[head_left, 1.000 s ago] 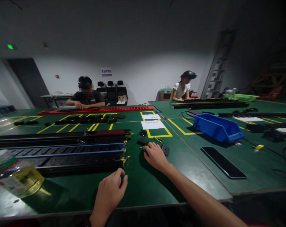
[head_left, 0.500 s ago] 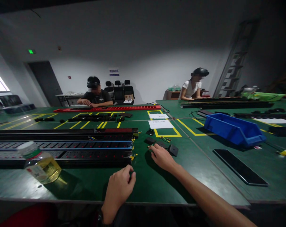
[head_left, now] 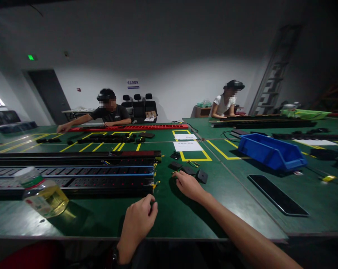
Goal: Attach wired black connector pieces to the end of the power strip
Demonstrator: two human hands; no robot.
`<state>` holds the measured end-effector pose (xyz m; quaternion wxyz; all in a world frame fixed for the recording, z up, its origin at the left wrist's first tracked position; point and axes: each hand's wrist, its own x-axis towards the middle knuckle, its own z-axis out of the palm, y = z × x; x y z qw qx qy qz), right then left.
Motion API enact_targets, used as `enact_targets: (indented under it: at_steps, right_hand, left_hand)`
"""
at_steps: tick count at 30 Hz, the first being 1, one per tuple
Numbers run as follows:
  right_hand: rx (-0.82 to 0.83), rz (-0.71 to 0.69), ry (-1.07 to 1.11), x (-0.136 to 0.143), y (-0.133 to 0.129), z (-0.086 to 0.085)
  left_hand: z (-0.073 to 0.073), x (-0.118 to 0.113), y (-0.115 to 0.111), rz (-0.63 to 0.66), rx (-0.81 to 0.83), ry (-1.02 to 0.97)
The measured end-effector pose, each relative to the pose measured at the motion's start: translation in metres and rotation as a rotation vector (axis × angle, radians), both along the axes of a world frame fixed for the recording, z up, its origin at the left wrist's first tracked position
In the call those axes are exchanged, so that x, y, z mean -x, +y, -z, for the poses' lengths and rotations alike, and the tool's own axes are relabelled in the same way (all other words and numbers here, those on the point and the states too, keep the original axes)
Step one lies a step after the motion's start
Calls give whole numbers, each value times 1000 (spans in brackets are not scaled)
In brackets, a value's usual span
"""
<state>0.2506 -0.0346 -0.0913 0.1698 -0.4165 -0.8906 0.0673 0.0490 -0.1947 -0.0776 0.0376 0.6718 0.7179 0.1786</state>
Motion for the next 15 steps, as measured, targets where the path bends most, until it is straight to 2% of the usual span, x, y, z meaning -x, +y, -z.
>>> enact_targets:
  at_steps: [4,6,9,15]
  right_hand:
    - [-17,223,-10,0,3,-5]
    - [-62,287,-17,-2,7,-7]
    - [-139,280,-47,-5,12,-6]
    - [-175,158,-82,1,10,-1]
  left_hand:
    - [0,0,0,-5,-1,8]
    - [1,0,0,1,-11,16]
    - [2,1,1,11,-21,20]
    - [1,1,2,12,-3,20]
